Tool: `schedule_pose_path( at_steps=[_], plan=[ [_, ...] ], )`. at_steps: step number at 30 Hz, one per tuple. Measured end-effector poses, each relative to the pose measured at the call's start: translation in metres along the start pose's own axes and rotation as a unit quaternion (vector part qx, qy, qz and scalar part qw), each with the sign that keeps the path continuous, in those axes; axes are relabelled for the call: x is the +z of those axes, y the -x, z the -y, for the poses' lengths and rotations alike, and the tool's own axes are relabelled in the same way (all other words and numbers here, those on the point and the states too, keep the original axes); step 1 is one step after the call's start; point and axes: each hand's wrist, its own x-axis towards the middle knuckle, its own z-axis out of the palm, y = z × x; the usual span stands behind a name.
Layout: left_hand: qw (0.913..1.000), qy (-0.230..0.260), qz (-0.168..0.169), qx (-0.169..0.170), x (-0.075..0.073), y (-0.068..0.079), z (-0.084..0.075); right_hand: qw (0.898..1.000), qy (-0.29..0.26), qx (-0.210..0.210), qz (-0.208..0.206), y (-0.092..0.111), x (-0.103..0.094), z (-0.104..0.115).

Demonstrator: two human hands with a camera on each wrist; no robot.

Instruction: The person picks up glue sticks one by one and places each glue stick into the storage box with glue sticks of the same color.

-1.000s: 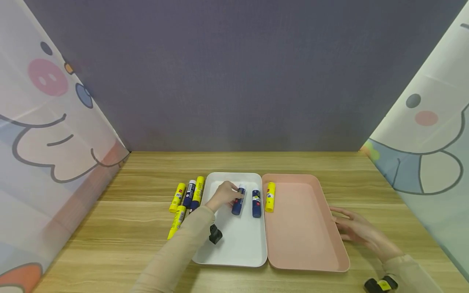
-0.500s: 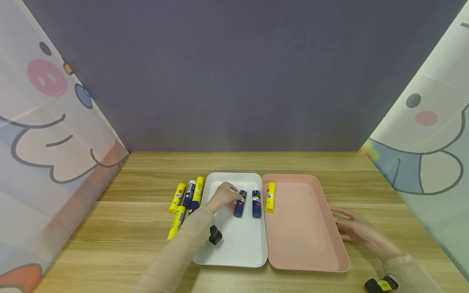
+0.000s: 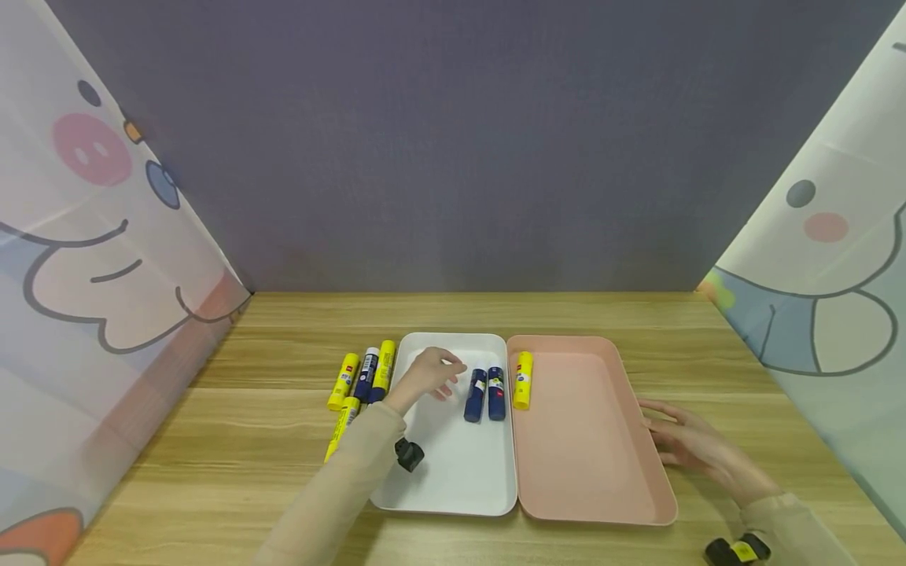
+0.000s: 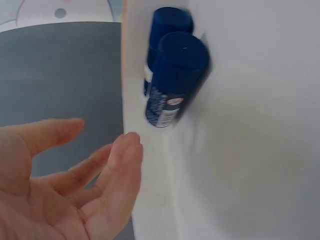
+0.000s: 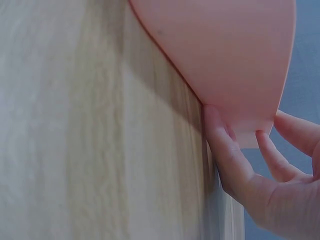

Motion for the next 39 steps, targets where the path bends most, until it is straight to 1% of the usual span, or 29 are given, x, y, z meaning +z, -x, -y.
schedule_pose_path(
  at_steps=[6,11,18,24,29,35,39],
  plan=[
    [0.999,-0.032,-0.004,0.029,-0.007,0.01,-0.005,1.0,-0.009,-0.002,0.007,0.0,-0.001,-0.001],
    [0.9972,-0.045,-0.01,0.058,-0.014,0.019,-0.008,1.0,-0.008,0.003,-0.002,0.0,-0.001,0.0],
    [0.9953,-0.058,-0.016,0.076,-0.024,0.03,-0.008,1.0,-0.007,0.008,-0.01,0.0,0.0,0.0],
    [0.9936,-0.049,-0.01,0.101,-0.037,0.037,-0.003,1.0,-0.011,0.008,-0.008,-0.001,0.0,0.0],
    [0.9923,-0.054,-0.009,0.111,-0.046,0.04,0.004,1.0,-0.004,0.006,-0.006,-0.001,0.0,0.0],
    [0.9903,-0.065,-0.029,0.119,-0.057,0.047,0.011,1.0,-0.002,0.004,-0.004,0.0,-0.001,0.0],
    [0.9883,-0.069,-0.04,0.13,-0.065,0.05,0.019,1.0,-0.008,0.001,-0.002,-0.001,-0.001,0.0]
  ],
)
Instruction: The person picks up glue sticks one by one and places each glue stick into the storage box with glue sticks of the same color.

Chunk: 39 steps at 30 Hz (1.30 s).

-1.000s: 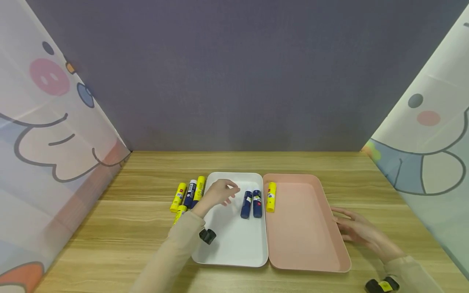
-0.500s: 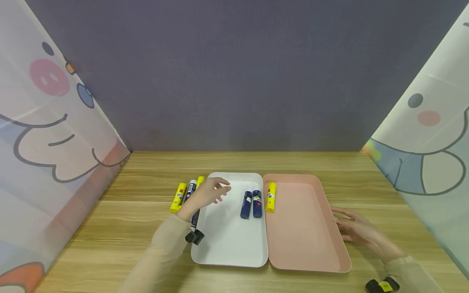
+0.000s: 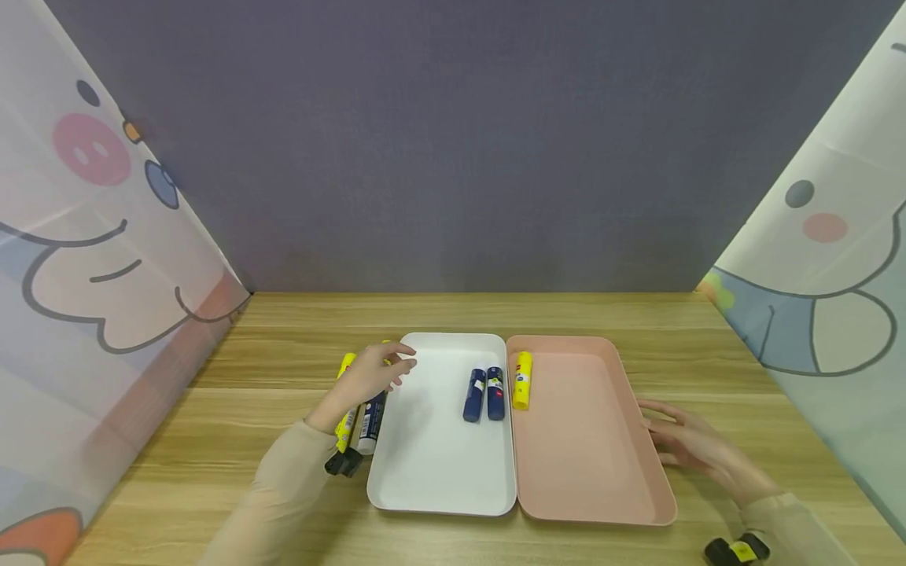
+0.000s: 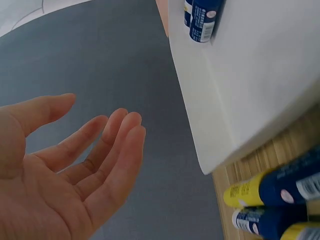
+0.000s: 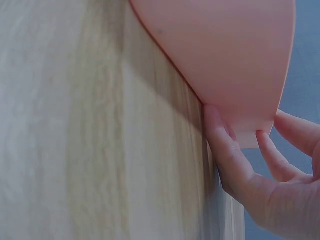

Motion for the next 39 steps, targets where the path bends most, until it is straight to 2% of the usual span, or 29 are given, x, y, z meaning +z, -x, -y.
schedule_pose_path(
  at_steps=[8,15,20,30,39],
  plan=[
    [0.9999,0.001,-0.016,0.0,-0.013,0.009,0.011,1.0,0.001,-0.001,-0.004,-0.001,-0.001,-0.001],
    [0.9987,-0.014,-0.043,-0.023,-0.02,0.015,0.019,1.0,0.0,0.005,-0.006,-0.001,0.0,-0.001],
    [0.9976,-0.013,-0.062,-0.028,-0.023,0.018,0.028,1.0,0.0,0.011,-0.009,0.001,0.0,0.0],
    [0.993,-0.047,-0.101,-0.038,-0.026,0.018,0.05,1.0,-0.009,0.011,-0.012,-0.001,0.0,-0.001],
    [0.9866,-0.071,-0.143,-0.032,-0.031,0.016,0.073,1.0,-0.003,0.006,-0.01,-0.001,0.0,-0.001]
  ],
)
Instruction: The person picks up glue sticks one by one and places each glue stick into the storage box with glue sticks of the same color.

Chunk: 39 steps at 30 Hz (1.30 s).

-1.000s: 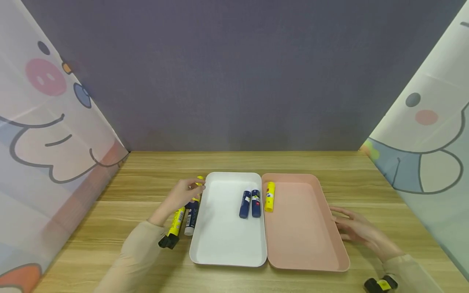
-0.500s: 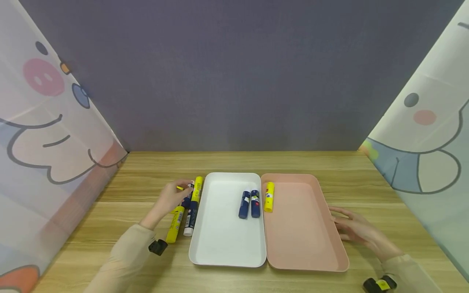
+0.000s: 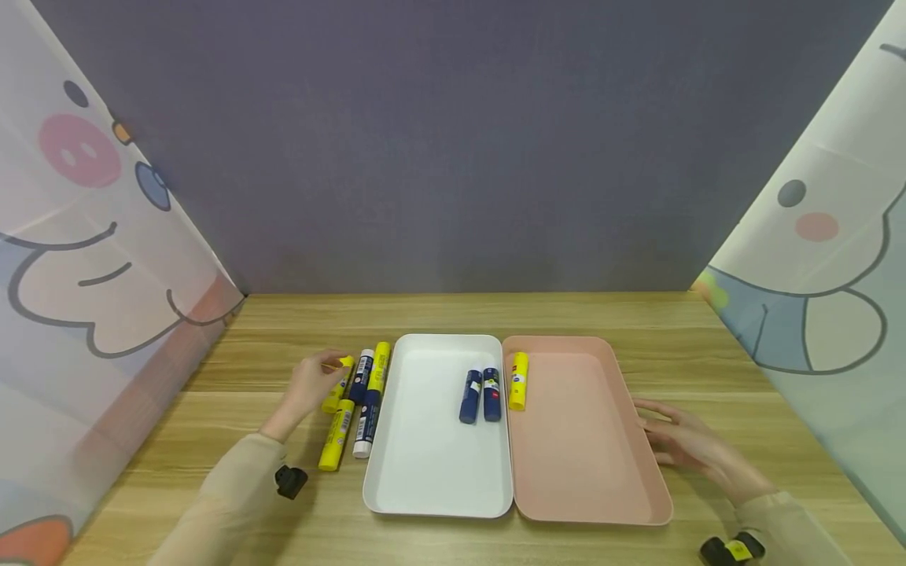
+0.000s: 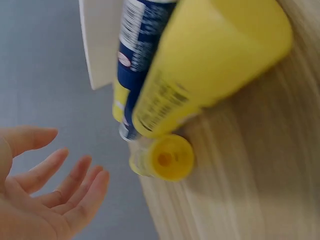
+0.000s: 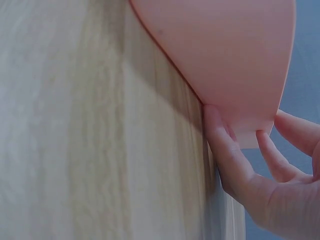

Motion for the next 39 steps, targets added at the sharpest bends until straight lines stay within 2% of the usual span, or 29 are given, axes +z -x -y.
schedule_pose_path(
  at_steps=[4,15,25,39],
  plan=[
    [0.9999,-0.005,0.004,-0.008,0.0,-0.001,0.007,1.0,-0.004,-0.003,0.005,0.0,0.0,0.0],
    [0.9975,-0.025,0.046,-0.047,0.003,-0.003,0.021,1.0,-0.006,-0.005,0.004,0.002,0.002,0.001],
    [0.9958,-0.039,0.043,-0.07,0.005,-0.006,0.026,1.0,0.0,-0.006,0.007,0.001,0.002,0.001],
    [0.9927,-0.041,0.063,-0.094,0.008,-0.008,0.032,1.0,0.0,-0.01,0.012,0.001,0.001,0.0]
  ],
)
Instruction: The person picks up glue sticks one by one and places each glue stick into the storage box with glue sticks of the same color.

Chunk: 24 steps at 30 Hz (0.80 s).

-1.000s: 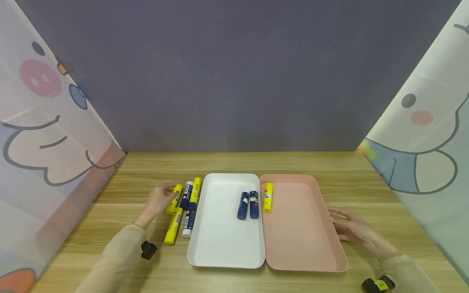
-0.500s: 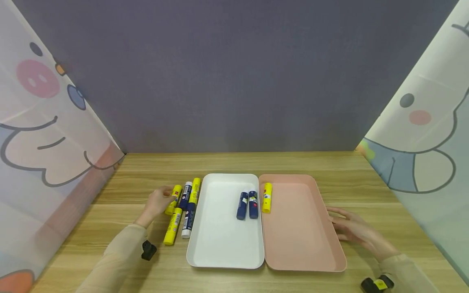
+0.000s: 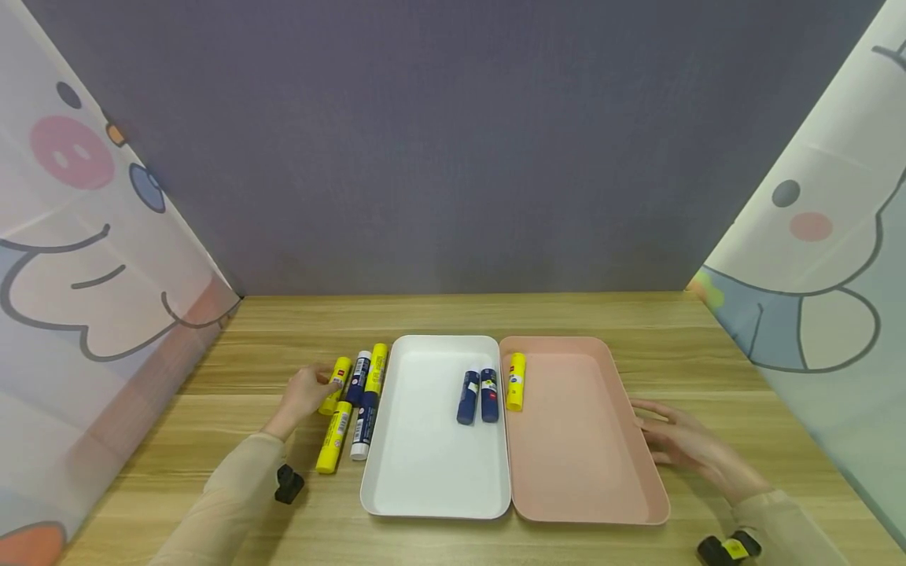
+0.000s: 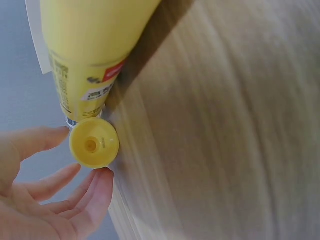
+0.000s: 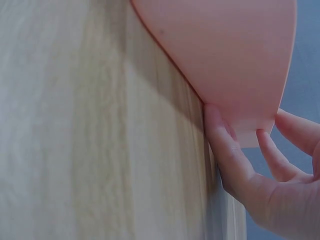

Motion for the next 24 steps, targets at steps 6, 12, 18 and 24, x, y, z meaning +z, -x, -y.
schedule_pose_path(
  at_steps=[6,12,18,24],
  plan=[
    [1.0,-0.003,0.004,-0.008,0.0,0.0,-0.0002,1.0,-0.004,0.003,-0.004,-0.0001,0.0006,0.0002],
    [1.0,-0.005,0.002,-0.007,0.0003,0.0013,-0.001,1.0,-0.002,0.005,-0.011,-0.0003,0.0014,0.0004],
    [1.0,-0.003,-0.007,-0.005,0.0019,0.0017,-0.0012,1.0,-0.001,0.009,-0.017,0.0,0.0023,0.0012],
    [0.9997,0.016,0.006,-0.017,0.0048,0.0008,0.0003,1.0,-0.001,0.009,-0.021,0.0002,0.0027,0.0006]
  ],
)
